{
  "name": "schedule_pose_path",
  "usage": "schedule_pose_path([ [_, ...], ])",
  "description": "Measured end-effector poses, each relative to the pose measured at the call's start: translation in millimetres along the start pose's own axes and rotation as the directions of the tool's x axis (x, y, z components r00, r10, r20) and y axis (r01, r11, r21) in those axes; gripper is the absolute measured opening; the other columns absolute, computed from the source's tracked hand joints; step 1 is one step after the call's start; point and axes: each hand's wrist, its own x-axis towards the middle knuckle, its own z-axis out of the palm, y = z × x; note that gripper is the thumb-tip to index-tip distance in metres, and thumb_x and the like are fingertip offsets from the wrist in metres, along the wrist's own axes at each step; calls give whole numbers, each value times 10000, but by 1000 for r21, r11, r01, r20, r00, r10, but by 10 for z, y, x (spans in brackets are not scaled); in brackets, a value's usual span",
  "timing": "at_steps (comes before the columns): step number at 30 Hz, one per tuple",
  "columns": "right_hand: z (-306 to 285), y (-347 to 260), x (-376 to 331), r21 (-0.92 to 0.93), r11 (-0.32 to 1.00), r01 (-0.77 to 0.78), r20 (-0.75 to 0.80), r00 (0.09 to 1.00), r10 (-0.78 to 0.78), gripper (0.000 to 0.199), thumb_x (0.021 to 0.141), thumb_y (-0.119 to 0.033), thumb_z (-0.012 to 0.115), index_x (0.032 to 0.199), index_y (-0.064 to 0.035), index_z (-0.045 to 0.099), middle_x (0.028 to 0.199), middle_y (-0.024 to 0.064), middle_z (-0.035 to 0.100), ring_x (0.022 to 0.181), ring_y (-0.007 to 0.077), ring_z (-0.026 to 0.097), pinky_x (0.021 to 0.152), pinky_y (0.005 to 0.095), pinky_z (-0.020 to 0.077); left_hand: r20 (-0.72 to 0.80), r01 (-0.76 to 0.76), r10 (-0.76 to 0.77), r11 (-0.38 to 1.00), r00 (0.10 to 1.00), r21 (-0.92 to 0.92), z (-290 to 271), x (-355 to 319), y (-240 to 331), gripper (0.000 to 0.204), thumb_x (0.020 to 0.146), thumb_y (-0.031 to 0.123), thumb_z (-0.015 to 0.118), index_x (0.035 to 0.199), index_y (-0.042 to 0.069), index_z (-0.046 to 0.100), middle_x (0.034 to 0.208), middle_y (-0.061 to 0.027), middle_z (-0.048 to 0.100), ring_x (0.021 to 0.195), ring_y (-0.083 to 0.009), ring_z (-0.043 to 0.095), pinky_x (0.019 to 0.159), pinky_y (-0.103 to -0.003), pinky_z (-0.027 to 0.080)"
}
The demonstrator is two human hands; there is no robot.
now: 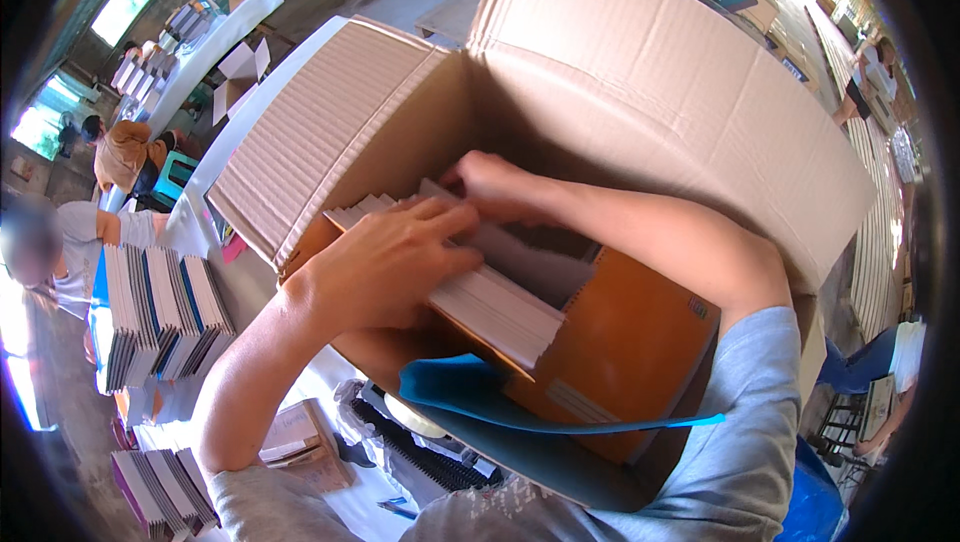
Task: The person organizes spiral notebooks by color, uses pliers to trim the metal binding of a notebook, and places the stacked notebooks into a cardboard shipping box.
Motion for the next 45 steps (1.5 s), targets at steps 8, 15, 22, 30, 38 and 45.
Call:
schedule_pose_path([
  [8,11,449,-308,870,309,-386,429,899,-87,532,856,-489,474,1142,-42,514,1077,102,586,1010,229,516,927,352,369,191,72,-34,978,981,-198,-96,265,-41,583,555,58,746,1101,71,544,1197,-125,509,1106,-302,488,919,-399,425],
  [15,-98,966,-562,881,401,-250,275,961,-6,577,865,-511,421,1196,-43,490,1126,161,555,1089,265,479,952,396,354,339,50,-45,999,940,-7,-12,672,-184,608,616,119,728,1171,54,486,1222,-137,490,1051,-316,505,866,-437,443],
  [22,-30,579,-1033,552,815,-178,199,977,79,697,880,-585,400,1318,-43,394,1285,155,451,1162,259,452,1017,372,323,411,164,-115,983,905,-87,-102,760,-163,559,681,276,718,1159,59,525,1136,-166,556,1109,-321,517,915,-409,429],
  [30,0,623,-1036,828,405,-389,387,918,91,627,898,-595,349,1290,-116,448,1221,85,533,1075,179,535,903,330,442,473,115,-35,983,881,-143,-33,889,-180,741,678,320,702,1330,135,403,1197,-158,557,1154,-325,490,972,-427,374],
  [38,113,1445,-1393,753,641,-151,-59,954,294,609,837,-441,562,1293,-61,426,1192,119,533,1034,223,555,869,364,453,481,117,0,970,877,-214,15,847,-267,803,663,399,686,1337,72,396,1276,-183,494,1197,-334,452,999,-411,355],
  [45,17,1955,-2012,654,725,-214,-256,840,479,628,788,-391,597,1286,-51,422,1182,120,532,1017,221,553,851,361,457,505,121,20,962,863,-244,34,1025,-322,745,628,404,673,1251,35,496,1245,-203,509,1164,-344,473,984,-415,361],
])
